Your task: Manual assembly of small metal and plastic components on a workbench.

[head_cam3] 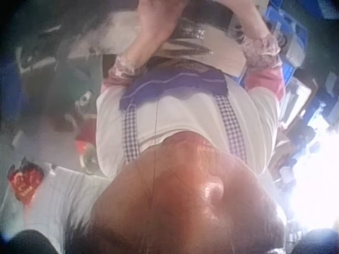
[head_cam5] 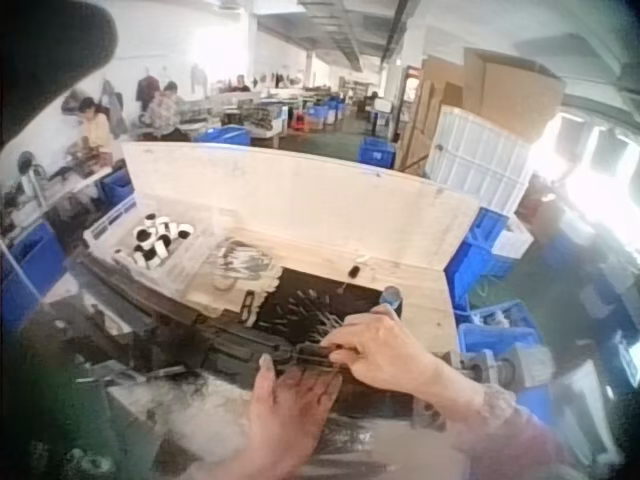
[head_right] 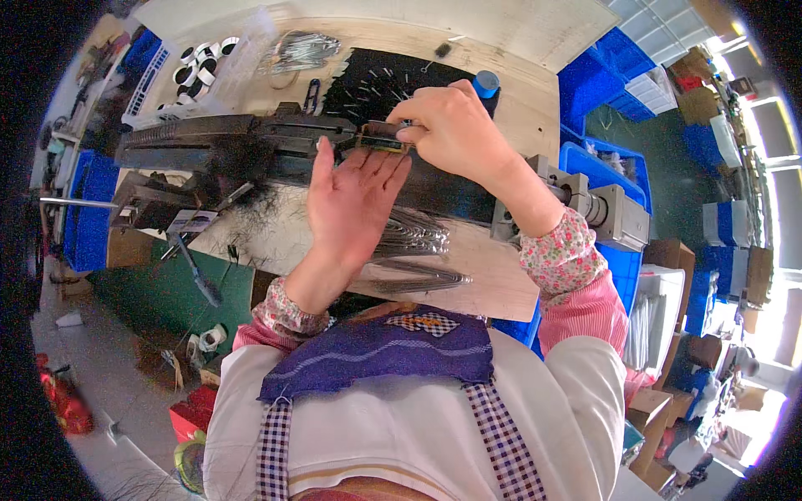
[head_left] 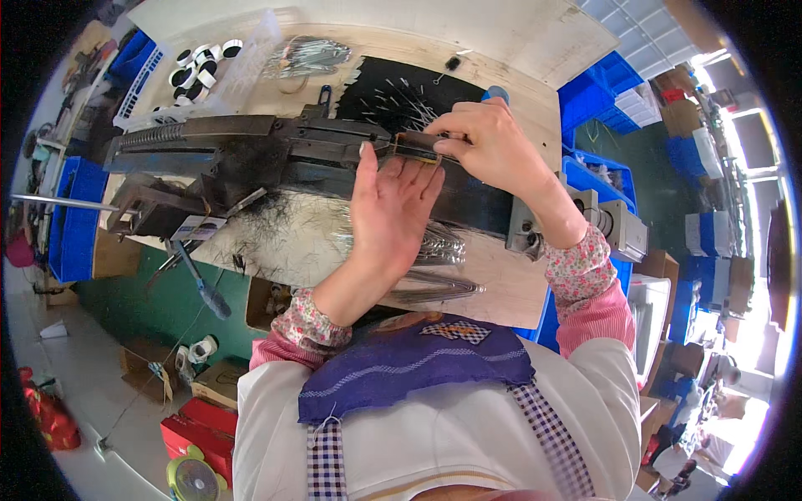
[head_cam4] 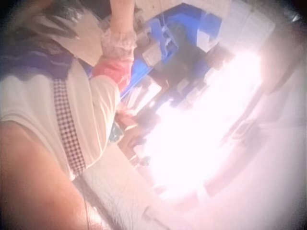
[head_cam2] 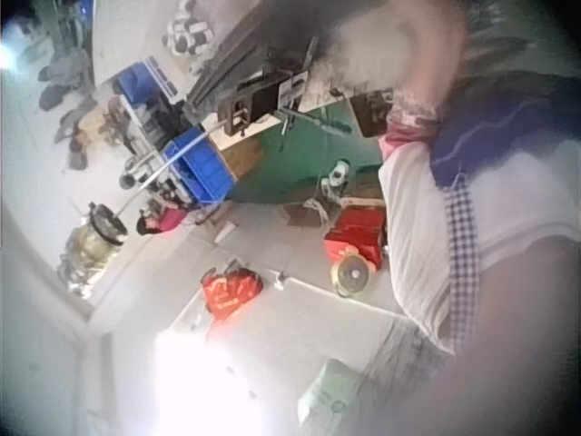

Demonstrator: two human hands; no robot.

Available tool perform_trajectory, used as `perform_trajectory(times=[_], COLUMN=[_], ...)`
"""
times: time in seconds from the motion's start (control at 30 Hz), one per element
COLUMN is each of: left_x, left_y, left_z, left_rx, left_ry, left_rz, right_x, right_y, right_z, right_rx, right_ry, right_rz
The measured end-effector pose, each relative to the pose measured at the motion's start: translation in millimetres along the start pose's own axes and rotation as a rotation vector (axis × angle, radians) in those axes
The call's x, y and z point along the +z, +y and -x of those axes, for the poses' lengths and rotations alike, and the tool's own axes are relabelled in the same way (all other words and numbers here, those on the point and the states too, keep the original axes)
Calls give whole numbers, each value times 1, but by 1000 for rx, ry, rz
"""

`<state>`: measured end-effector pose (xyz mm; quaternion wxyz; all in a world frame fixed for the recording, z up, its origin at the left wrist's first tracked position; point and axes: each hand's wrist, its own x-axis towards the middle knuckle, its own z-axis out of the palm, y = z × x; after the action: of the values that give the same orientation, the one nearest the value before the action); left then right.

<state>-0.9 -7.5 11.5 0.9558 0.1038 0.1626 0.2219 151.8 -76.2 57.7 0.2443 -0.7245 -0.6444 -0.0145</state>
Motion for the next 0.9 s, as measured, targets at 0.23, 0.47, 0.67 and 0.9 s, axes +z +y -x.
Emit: perform_trajectory(times=[0.23,0.47,0.67,0.9], left_x=[-15,-6,11,-7], left_y=[4,12,11,-5], left_z=[0,-2,3,4], left_rx=[5,-15,-51,11], left_ry=[-163,-58,24,-55], left_rz=[-52,-45,-136,-244], right_x=[-20,5,15,15], right_y=[-35,-54,-46,-54], right_z=[11,10,10,91], right_rx=[223,134,21,182], right_ry=[163,-139,-44,-64], right_rz=[-84,275,331,50])
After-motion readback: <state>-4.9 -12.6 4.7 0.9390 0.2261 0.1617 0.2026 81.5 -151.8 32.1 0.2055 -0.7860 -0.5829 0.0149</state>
